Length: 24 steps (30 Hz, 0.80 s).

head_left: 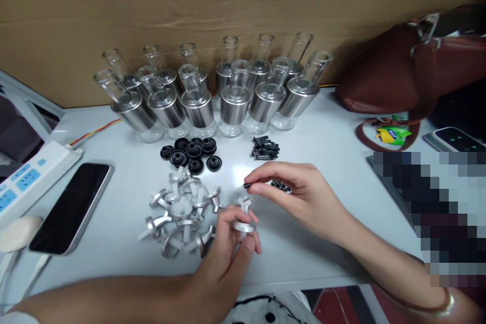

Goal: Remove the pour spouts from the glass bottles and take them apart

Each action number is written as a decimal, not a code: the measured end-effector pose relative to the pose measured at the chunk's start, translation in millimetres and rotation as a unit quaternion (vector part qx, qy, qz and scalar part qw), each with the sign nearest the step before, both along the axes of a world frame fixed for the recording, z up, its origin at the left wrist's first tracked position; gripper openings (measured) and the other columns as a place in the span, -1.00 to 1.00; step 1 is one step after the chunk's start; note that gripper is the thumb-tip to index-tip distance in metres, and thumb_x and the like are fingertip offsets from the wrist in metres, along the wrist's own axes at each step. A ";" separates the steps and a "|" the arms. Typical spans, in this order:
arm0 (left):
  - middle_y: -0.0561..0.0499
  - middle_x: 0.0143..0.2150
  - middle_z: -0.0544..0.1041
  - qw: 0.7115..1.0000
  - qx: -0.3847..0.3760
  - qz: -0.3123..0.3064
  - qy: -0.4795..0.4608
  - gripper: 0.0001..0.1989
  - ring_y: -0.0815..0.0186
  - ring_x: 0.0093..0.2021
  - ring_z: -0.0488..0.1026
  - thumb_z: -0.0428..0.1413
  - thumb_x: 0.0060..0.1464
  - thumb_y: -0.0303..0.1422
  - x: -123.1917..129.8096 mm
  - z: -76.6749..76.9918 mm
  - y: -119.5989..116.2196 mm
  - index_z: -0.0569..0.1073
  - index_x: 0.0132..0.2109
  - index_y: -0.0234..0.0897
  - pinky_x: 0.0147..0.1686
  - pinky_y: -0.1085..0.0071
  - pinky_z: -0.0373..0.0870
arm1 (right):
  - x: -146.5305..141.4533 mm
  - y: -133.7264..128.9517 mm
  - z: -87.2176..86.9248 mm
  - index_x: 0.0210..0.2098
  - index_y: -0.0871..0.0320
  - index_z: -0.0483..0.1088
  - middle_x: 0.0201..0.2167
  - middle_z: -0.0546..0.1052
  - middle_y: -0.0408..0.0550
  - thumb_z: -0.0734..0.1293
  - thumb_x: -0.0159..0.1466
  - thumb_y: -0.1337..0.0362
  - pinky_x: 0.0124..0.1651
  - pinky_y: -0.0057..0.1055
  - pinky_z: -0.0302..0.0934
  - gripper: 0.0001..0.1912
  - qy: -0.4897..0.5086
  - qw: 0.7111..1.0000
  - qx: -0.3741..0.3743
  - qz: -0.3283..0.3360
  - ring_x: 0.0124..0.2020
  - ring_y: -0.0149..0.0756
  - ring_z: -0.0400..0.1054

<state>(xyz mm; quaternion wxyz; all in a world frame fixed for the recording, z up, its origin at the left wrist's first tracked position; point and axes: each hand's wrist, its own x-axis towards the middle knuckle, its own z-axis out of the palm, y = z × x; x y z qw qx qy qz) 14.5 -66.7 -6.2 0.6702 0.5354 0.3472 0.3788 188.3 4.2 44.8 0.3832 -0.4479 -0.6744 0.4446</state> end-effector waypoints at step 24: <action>0.11 -0.24 0.15 0.999 -0.038 0.017 -0.019 -0.91 0.44 -0.31 0.14 -0.14 0.32 -0.25 0.4 -5.0 -3.6 0.04 -0.11 -0.03 -0.30 0.46 0.13 | 11.6 3.0 -14.2 -0.42 0.18 0.52 -0.40 0.54 -0.07 0.42 0.17 0.35 -0.27 -0.47 0.32 -0.95 0.043 0.993 -0.006 0.112 -0.37 -0.41 0.43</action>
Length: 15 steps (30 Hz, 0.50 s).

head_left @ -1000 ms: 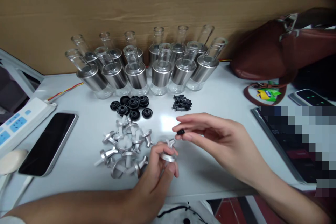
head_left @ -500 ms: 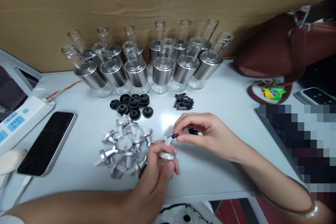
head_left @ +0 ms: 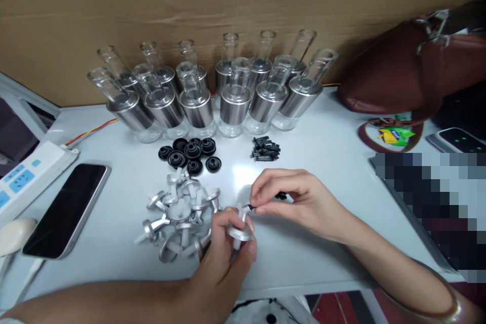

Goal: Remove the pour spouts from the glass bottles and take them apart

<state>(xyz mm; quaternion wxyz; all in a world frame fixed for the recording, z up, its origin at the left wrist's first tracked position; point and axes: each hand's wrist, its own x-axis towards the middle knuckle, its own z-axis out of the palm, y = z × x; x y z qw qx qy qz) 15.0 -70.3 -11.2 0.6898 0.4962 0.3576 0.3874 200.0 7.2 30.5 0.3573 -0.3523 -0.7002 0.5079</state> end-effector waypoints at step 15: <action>0.12 -0.32 0.21 0.999 0.005 -0.007 0.050 -0.86 0.42 -0.35 0.15 -0.18 0.32 -0.18 -1.3 -1.2 0.8 -0.01 -0.15 -0.09 -0.30 0.43 0.15 | -3.3 -2.9 -0.2 -0.42 0.18 0.55 -0.40 0.55 -0.08 0.42 0.17 0.38 -0.27 -0.51 0.35 -0.95 -0.003 1.000 0.013 -0.003 -0.37 -0.44 0.45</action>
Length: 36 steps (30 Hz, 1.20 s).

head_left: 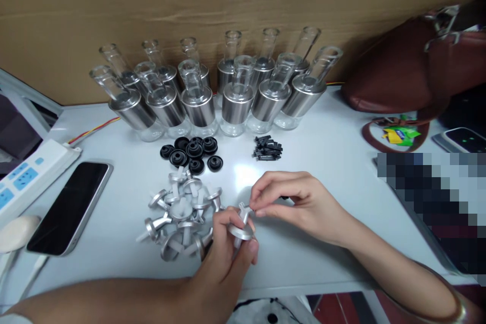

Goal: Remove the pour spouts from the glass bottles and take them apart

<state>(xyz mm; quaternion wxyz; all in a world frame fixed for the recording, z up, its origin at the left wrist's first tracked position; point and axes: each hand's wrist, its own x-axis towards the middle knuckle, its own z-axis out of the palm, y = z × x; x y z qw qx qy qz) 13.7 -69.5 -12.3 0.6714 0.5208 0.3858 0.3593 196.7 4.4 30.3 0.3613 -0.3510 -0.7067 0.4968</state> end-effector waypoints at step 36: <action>0.09 -0.20 0.21 0.995 0.081 -0.018 -0.051 -0.96 0.45 -0.32 0.19 -0.17 0.33 -0.27 -6.3 7.5 1.0 0.10 -0.10 -0.05 -0.22 0.44 0.18 | -3.8 -2.5 -2.5 -0.06 0.13 0.46 -0.16 0.40 -0.02 0.23 0.32 0.06 0.07 -0.30 0.18 -0.65 0.077 0.962 -0.220 0.142 -0.09 -0.33 0.32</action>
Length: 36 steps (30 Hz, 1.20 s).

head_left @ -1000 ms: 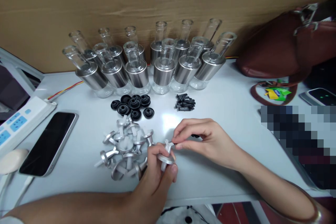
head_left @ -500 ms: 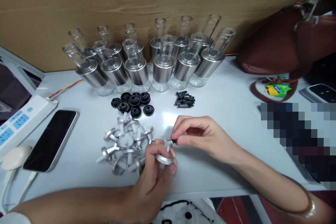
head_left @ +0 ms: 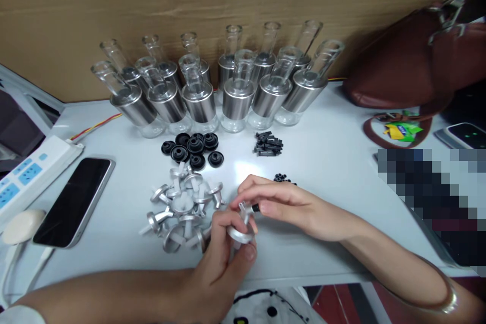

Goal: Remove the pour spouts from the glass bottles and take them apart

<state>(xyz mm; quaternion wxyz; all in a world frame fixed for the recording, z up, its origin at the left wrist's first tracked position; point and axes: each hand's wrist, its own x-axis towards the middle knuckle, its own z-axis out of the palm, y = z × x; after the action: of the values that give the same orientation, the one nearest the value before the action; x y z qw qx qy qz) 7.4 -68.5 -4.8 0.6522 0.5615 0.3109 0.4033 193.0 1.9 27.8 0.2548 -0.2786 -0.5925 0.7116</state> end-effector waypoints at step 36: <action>0.10 -0.12 0.26 0.996 -0.010 0.093 -0.003 -0.88 0.58 -0.42 0.36 -0.11 0.31 -0.24 14.6 -4.9 13.1 0.15 -0.05 -0.07 -0.34 0.52 0.32 | -18.0 21.8 9.0 -0.27 0.17 0.47 -0.30 0.54 -0.06 0.25 0.27 0.28 -0.35 -0.46 0.18 -0.84 -0.203 0.925 0.252 -0.197 -0.33 -0.37 0.37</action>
<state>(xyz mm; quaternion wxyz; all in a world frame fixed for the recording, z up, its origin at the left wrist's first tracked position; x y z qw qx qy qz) 22.0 -55.4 -9.7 0.6183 0.5223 0.3637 0.4611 174.9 23.7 36.8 0.3257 -0.4546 -0.7247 0.4025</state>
